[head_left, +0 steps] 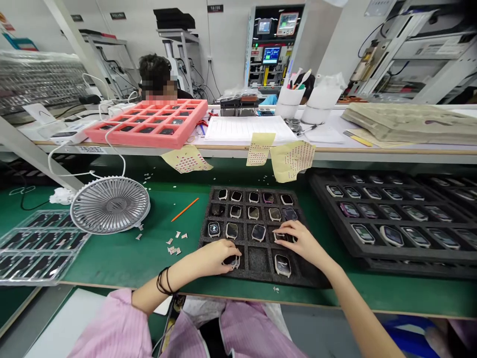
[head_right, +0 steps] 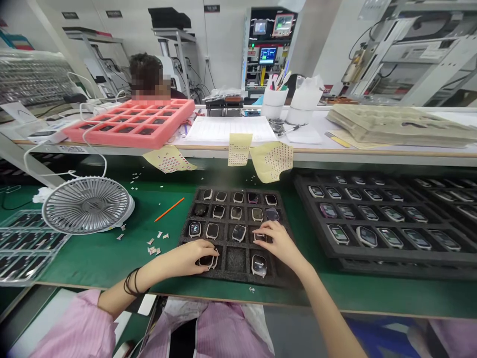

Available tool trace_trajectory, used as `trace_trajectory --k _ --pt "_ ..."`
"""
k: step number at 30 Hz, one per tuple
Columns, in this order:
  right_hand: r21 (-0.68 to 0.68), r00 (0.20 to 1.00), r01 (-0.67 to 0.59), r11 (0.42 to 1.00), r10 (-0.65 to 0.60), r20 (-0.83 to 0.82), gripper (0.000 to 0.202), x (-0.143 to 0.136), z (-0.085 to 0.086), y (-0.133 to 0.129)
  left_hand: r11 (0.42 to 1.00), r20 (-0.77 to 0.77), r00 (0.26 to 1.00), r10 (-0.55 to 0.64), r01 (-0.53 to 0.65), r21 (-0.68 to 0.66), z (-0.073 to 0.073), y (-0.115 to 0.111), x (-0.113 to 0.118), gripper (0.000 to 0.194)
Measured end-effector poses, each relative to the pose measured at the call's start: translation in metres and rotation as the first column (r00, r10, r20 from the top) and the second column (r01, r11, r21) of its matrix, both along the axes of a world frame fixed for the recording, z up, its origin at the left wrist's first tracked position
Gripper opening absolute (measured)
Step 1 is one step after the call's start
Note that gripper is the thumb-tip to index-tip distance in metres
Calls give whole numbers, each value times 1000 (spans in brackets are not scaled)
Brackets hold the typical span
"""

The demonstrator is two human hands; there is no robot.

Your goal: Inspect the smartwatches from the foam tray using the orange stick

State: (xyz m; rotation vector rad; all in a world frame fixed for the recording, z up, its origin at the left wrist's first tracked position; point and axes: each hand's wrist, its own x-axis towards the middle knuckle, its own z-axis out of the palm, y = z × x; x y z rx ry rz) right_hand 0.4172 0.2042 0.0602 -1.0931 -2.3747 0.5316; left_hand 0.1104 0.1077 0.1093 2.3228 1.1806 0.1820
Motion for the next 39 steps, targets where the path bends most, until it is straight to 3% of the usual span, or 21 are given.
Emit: trace_trajectory --k 4,8,12,14,20,24,28,31,35,39 --pt "-38 998 51 998 -52 -21 30 -3 -1 4 999 -23 999 -45 45 -2 6 7 3 42" --pt "-89 994 88 992 -94 -57 39 -17 -1 4 1000 -123 992 29 -28 13 10 10 7 38" --pt "-100 993 61 993 -70 -90 40 -27 8 3 1000 -88 996 -27 27 -2 12 6 6 31" --pt "-69 991 76 995 -83 -103 38 -27 14 2 999 -92 995 -46 48 18 11 4 7 29" --pt "75 986 141 987 -133 -98 38 -16 22 -9 991 -310 951 14 28 132 -3 5 24 29" --pt "121 987 135 983 -123 -99 35 -12 19 -16 995 -194 980 39 -20 100 -8 7 19 31" --pt "166 983 160 973 -143 -115 33 -8 17 -17 975 70 979 191 -198 100 6 -1 -11 36" --pt "187 982 162 969 -139 -126 32 -7 15 -17 954 42 961 274 -277 114 15 -8 -33 37" --pt "197 983 141 970 -114 -144 31 -14 12 -17 985 -151 973 172 -165 56 10 -11 -44 37" --pt "193 985 94 977 -63 -162 28 -28 14 -23 998 -224 974 42 -30 56 3 -9 -40 43"
